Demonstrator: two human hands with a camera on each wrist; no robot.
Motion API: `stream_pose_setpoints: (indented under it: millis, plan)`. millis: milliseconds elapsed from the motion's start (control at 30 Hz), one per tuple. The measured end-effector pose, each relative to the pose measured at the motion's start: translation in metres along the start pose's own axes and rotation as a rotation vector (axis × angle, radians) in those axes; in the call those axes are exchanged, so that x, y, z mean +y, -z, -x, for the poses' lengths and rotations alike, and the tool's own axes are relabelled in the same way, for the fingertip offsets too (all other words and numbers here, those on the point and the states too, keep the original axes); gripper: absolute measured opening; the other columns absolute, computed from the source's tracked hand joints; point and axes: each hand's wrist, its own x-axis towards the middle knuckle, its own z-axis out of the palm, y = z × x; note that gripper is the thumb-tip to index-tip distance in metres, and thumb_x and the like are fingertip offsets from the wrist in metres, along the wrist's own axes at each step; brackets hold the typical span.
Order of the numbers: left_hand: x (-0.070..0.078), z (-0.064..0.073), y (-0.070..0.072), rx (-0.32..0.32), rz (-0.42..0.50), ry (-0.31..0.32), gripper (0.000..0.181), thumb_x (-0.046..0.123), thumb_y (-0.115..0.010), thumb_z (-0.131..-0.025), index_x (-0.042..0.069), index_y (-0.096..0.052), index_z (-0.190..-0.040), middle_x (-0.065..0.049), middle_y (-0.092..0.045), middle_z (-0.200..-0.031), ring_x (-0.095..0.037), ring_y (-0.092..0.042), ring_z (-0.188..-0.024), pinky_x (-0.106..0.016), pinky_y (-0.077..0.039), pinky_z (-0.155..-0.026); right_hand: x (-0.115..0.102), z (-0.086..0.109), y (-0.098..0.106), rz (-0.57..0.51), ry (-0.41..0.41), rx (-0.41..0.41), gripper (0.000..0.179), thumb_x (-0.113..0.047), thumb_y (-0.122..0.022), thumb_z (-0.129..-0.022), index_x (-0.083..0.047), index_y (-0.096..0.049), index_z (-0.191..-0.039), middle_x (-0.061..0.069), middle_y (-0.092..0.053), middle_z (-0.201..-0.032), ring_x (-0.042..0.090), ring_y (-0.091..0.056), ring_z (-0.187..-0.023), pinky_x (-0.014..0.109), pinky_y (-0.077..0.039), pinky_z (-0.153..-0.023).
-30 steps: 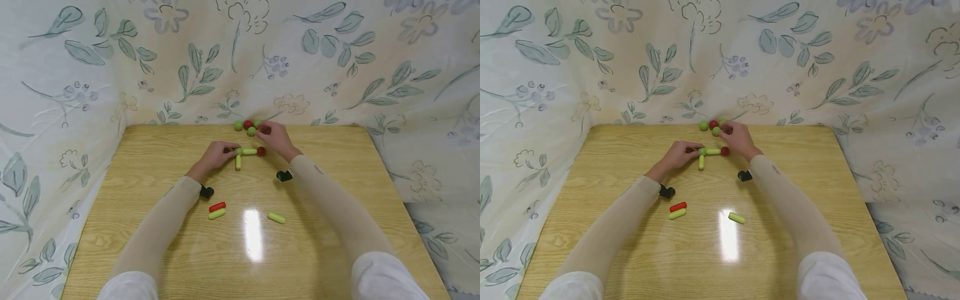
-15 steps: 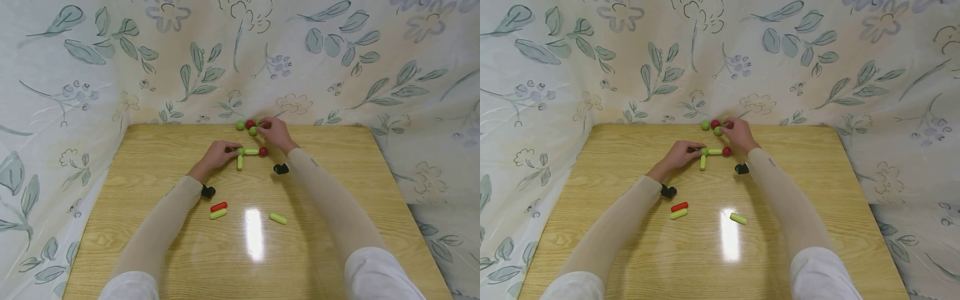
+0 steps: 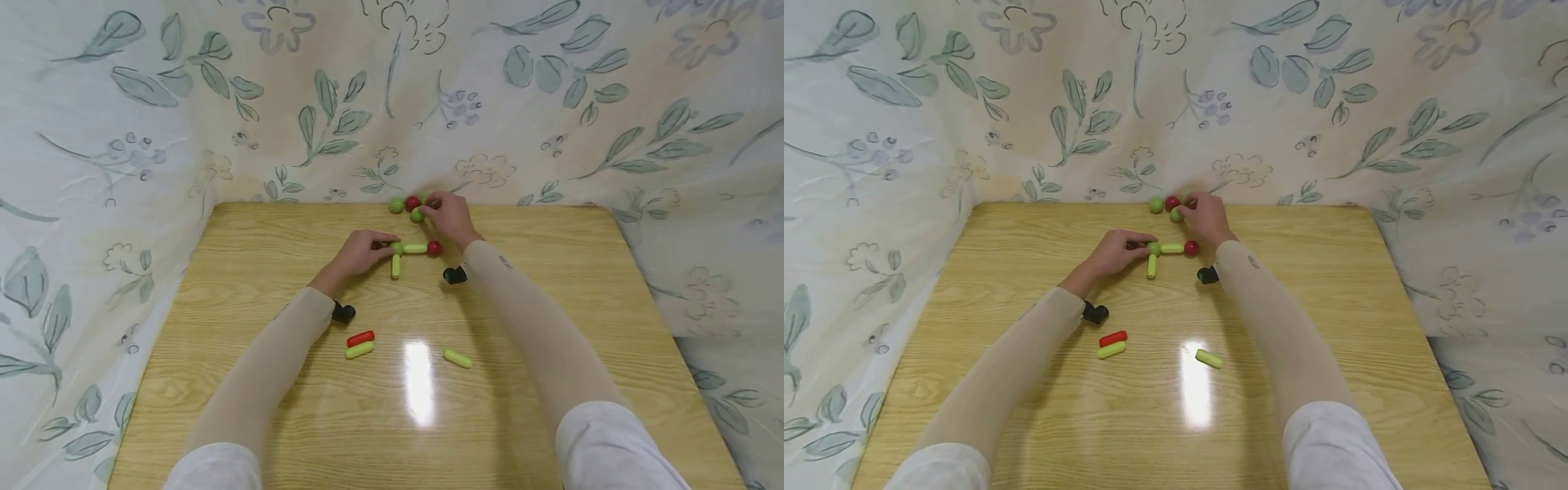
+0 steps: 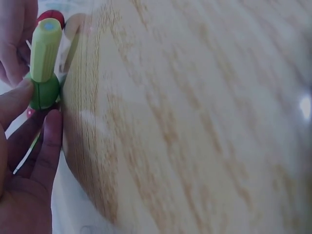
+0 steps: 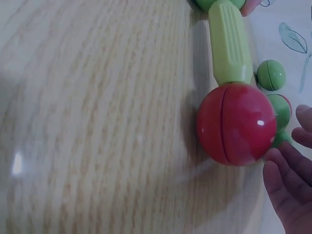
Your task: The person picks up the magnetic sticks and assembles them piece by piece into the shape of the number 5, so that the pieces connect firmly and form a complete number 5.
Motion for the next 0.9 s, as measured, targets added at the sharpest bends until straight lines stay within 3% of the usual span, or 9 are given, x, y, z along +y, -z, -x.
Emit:
stream_pose_setpoints:
  millis: [233, 567, 900]
  plan:
    - [0.0017, -0.001, -0.0026, 0.0, -0.002, 0.013, 0.034, 0.025, -0.072, -0.108, 0.015, -0.075, -0.14, -0.005, -0.074, -0.135, -0.02, -0.068, -0.115, -0.039, -0.052, -0.105, -0.0014, 0.001, -0.001, 0.047, 0.0, 0.002, 0.02, -0.03, -0.076, -0.105, -0.011, -0.075, -0.113, 0.007, -0.073, -0.112, 0.026, -0.064, -0.105, 0.042, -0.053, -0.093]
    - [0.0015, -0.0024, -0.0004, 0.006, -0.01, 0.016, 0.034, 0.025, -0.072, -0.108, 0.014, -0.075, -0.14, -0.005, -0.075, -0.134, -0.021, -0.068, -0.116, -0.04, -0.052, -0.105, -0.0009, -0.0007, 0.0001, 0.03, -0.001, -0.005, 0.027, -0.026, -0.08, -0.102, -0.01, -0.076, -0.123, 0.008, -0.077, -0.12, 0.028, -0.068, -0.116, 0.045, -0.05, -0.106]
    - [-0.0004, -0.0026, -0.0025, 0.0, -0.022, 0.026, 0.033, 0.026, -0.073, -0.107, 0.017, -0.076, -0.139, -0.006, -0.075, -0.132, -0.021, -0.067, -0.115, -0.04, -0.051, -0.105, 0.0037, 0.0021, -0.0048, 0.035, 0.048, -0.022, 0.029, -0.025, -0.083, -0.099, -0.008, -0.077, -0.121, 0.009, -0.078, -0.116, 0.028, -0.07, -0.111, 0.045, -0.052, -0.103]
